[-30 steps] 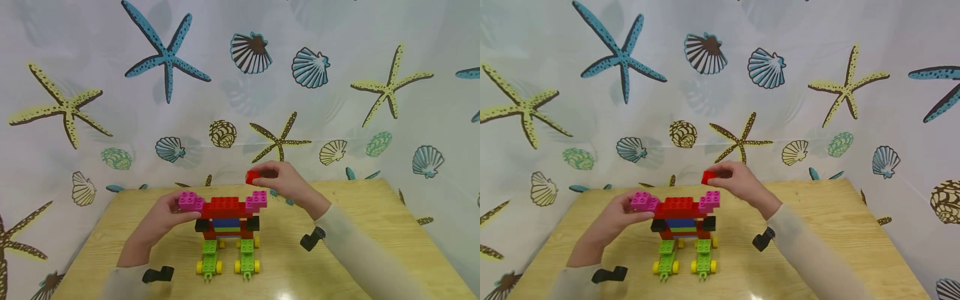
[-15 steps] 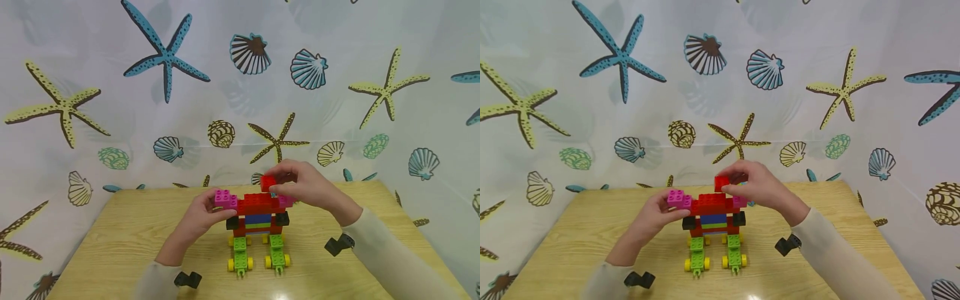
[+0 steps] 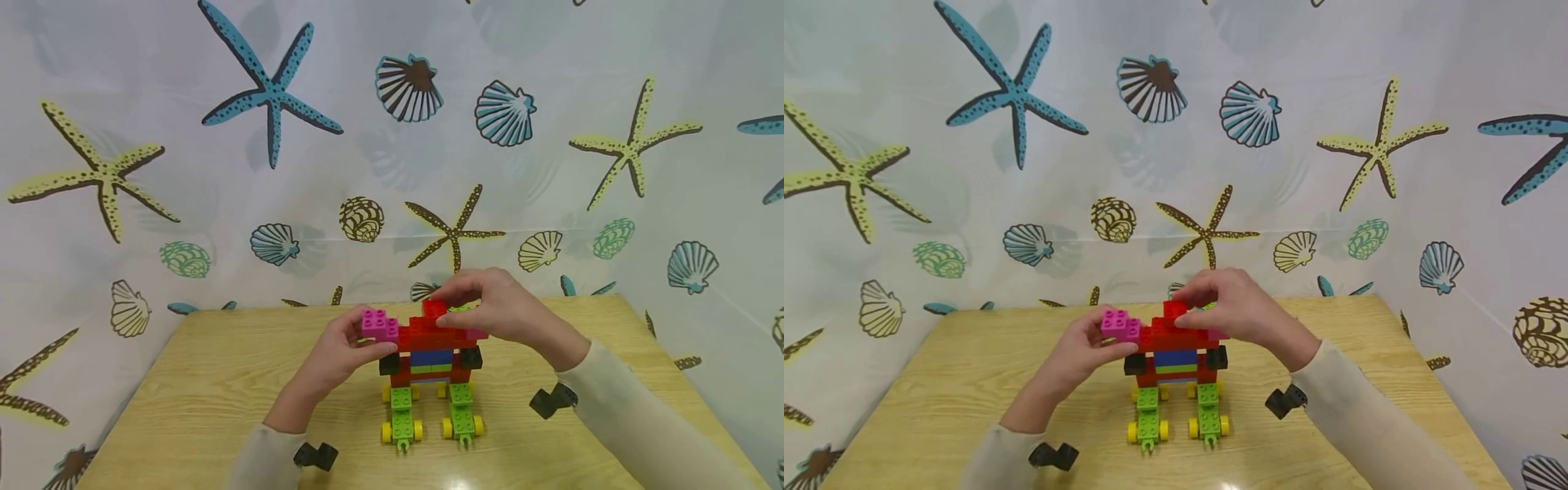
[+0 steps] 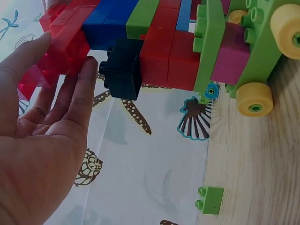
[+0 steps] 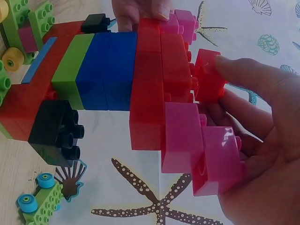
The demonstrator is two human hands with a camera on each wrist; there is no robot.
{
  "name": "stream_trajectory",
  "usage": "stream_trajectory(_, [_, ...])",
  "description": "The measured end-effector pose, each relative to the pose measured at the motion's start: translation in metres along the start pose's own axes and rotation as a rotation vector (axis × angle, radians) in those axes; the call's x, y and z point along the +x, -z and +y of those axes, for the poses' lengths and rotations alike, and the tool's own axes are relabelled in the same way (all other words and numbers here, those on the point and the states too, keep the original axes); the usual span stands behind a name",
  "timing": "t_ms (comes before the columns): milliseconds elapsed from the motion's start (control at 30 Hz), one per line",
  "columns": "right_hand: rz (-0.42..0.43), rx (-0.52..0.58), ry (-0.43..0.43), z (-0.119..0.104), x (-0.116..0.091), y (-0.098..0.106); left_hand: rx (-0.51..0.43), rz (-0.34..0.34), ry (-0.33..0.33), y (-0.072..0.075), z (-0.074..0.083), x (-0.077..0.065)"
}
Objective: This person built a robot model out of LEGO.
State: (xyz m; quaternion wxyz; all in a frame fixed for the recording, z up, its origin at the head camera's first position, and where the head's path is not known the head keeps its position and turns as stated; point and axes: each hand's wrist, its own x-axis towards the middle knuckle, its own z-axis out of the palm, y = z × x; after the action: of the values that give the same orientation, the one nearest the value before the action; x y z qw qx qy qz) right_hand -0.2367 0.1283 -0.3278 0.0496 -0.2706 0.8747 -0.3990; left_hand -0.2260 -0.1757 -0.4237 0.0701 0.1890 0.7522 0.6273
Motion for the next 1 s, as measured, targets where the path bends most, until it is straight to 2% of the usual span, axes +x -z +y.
stream_trajectory(433, [-0.008,0.011,0.028,0.0026,-0.001,-0.0034,0.007,-0.002,-0.005,-0.0013,0.001,-0.0009])
stream_trajectory(733, [-0.018,-0.042,0.051,0.0024,-0.0019,-0.0034,0.006,0.0,0.01,-0.0009,0.0015,-0.0015])
stream_trajectory(1000, [-0.011,-0.042,0.052,0.0026,-0.0011,-0.0052,0.009,0.008,0.03,-0.0008,0.0005,-0.001])
